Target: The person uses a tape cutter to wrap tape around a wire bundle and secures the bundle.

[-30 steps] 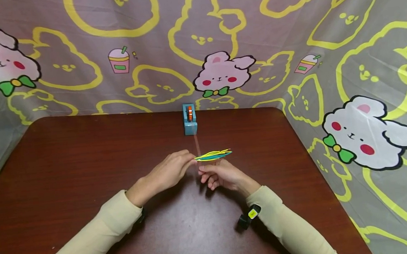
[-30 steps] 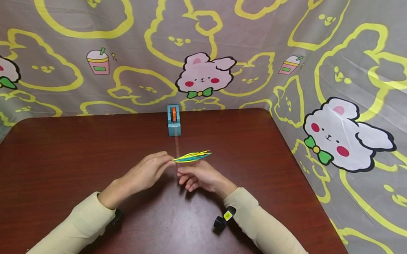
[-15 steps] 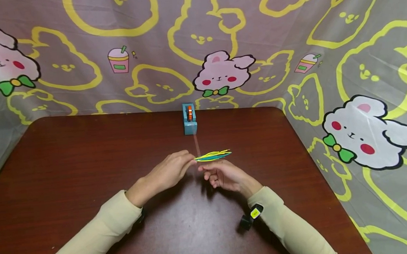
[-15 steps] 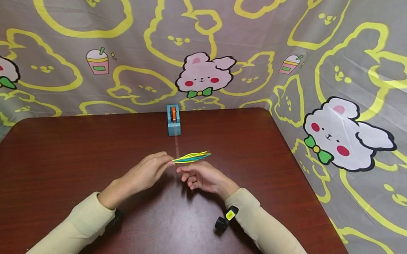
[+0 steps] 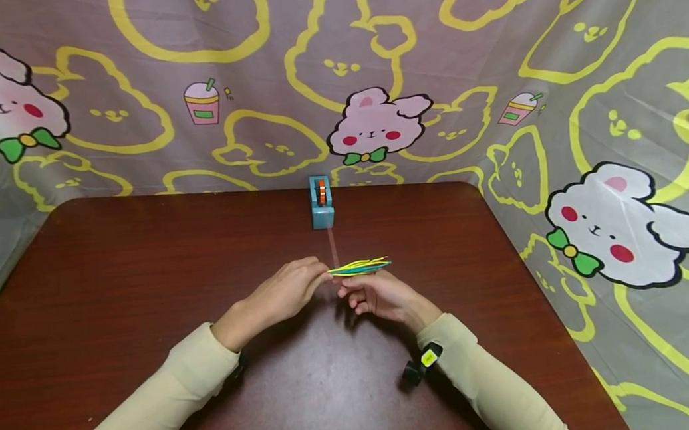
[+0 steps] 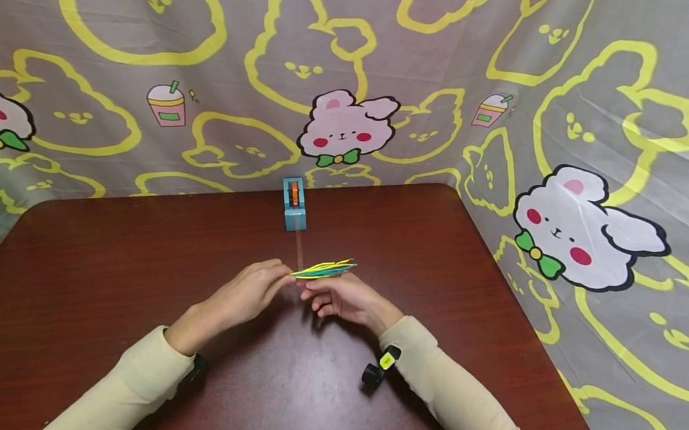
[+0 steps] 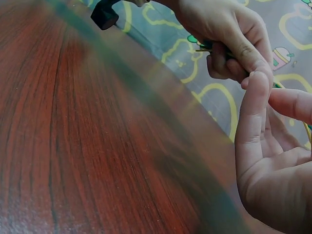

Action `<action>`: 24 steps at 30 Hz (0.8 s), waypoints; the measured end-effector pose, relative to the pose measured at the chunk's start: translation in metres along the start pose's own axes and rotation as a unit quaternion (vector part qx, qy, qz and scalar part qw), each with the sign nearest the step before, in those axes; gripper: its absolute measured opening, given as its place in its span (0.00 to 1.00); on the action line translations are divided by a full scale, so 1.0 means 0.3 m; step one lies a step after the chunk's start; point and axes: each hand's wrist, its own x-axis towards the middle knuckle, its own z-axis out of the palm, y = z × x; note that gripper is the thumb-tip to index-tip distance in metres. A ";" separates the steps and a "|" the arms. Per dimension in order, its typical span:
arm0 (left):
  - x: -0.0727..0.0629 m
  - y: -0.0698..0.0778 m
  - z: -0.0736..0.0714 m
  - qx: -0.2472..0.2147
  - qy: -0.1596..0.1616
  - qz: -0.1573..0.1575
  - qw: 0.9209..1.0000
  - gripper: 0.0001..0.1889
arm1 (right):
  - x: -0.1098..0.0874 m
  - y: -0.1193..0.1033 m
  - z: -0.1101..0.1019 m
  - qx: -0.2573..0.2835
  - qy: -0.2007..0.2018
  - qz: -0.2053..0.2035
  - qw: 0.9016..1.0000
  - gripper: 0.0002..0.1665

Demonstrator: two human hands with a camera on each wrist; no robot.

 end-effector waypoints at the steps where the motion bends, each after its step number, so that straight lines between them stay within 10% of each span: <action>1: 0.000 0.000 0.000 0.000 0.000 0.000 1.000 0.08 | 0.000 0.000 0.000 -0.001 0.000 -0.001 1.000 0.12; 24: -0.004 -0.009 0.002 0.003 -0.006 0.016 1.000 0.09 | 0.003 -0.026 0.000 -0.004 -0.030 -0.033 0.999 0.19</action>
